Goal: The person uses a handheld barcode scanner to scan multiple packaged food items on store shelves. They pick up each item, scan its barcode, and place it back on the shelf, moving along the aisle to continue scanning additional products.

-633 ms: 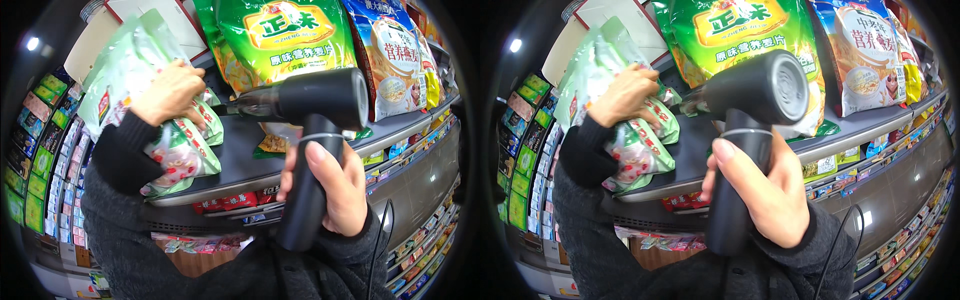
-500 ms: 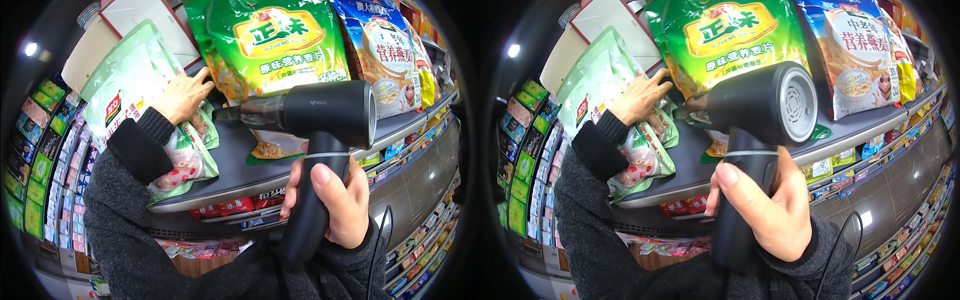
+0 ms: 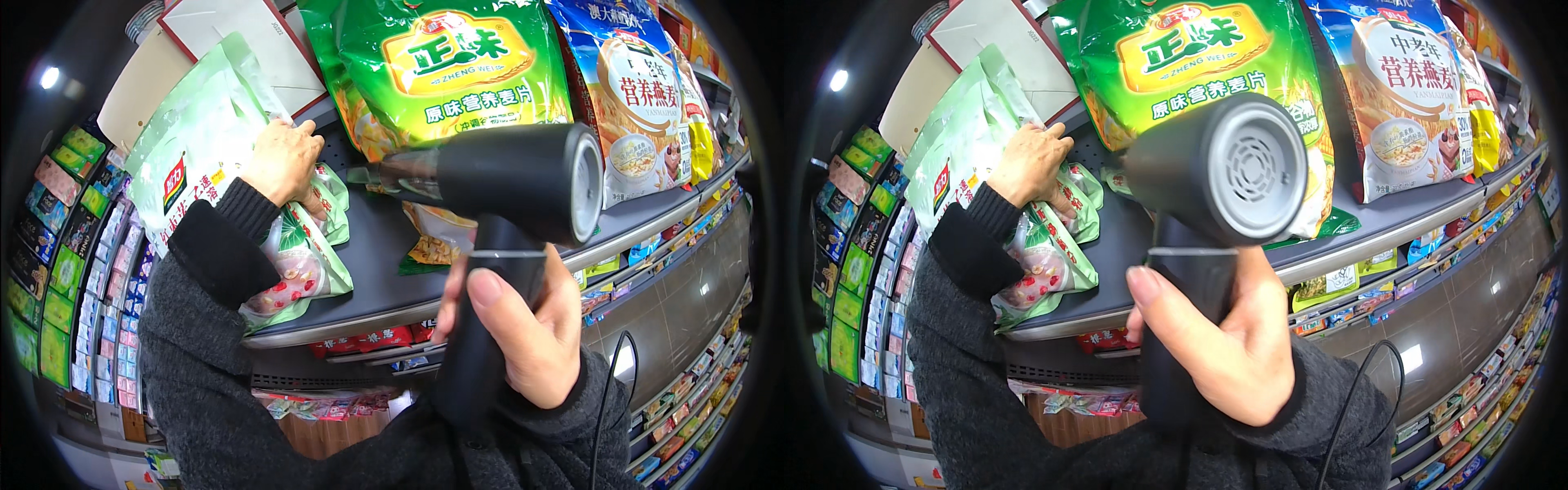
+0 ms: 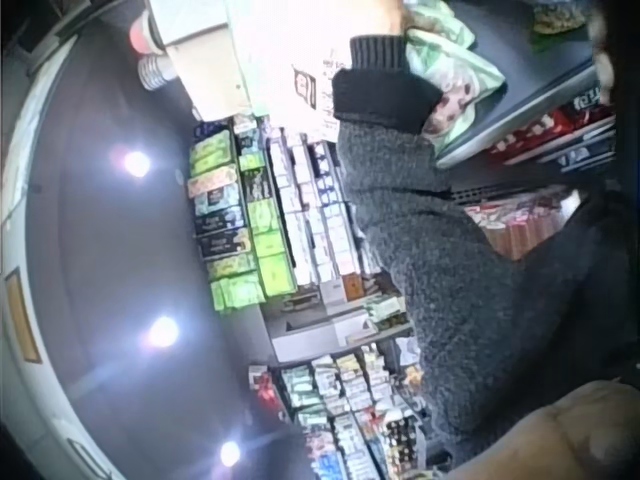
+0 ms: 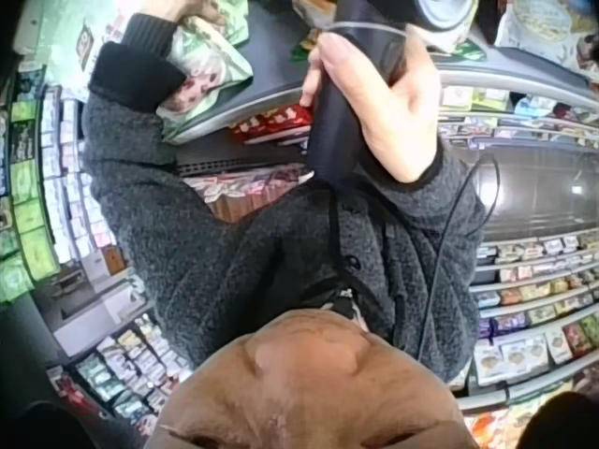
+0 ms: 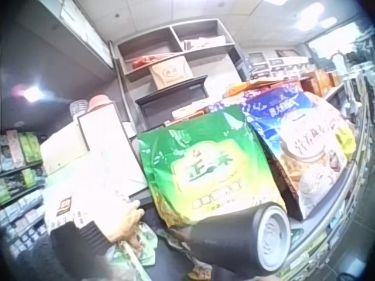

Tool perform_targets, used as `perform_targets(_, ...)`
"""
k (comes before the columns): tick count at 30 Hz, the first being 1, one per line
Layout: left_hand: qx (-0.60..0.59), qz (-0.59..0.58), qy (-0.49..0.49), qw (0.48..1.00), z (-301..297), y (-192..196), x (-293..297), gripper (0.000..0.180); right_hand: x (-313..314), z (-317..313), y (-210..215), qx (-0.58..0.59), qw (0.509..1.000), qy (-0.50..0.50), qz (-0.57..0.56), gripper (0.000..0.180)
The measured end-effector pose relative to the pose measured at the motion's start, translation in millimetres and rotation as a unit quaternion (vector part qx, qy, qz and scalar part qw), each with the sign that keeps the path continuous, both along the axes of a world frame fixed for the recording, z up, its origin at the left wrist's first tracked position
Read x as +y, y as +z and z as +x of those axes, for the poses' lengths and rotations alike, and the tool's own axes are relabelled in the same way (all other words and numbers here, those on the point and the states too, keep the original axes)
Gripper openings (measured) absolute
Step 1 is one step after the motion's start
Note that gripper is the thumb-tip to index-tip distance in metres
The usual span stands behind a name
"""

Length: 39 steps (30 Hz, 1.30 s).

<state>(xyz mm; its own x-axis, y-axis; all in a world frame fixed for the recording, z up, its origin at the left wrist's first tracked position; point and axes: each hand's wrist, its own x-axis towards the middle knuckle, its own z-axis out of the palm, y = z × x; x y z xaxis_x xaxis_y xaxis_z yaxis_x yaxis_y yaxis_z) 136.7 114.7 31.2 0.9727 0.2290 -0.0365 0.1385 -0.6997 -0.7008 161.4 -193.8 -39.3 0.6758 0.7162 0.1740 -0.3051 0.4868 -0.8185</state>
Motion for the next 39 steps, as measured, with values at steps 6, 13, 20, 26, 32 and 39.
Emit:
perform_targets(6,-0.014,-0.014,-0.034,0.999,-10,2,-1,0.078,41,2,2,-0.033,0.998,0.019,0.042,0.031)
perform_targets(13,-0.043,-0.058,-0.085,0.994,-29,32,-14,0.07,63,8,-12,-0.035,0.998,0.015,0.044,0.038)
perform_targets(20,-0.112,-0.136,-0.085,0.981,-73,79,-23,0.069,62,13,-7,0.015,0.997,0.062,0.045,0.037)
perform_targets(26,-0.141,-0.197,-0.069,0.968,-88,90,-18,0.079,66,17,-12,0.016,0.997,0.057,0.049,0.039)
perform_targets(32,-0.134,-0.192,-0.073,0.969,-100,99,-13,0.081,83,8,-15,0.003,0.998,0.03,0.052,0.039)
perform_targets(39,-0.145,-0.186,-0.062,0.97,-102,99,-14,0.084,108,7,-22,0.042,0.997,0.061,0.017,0.037)
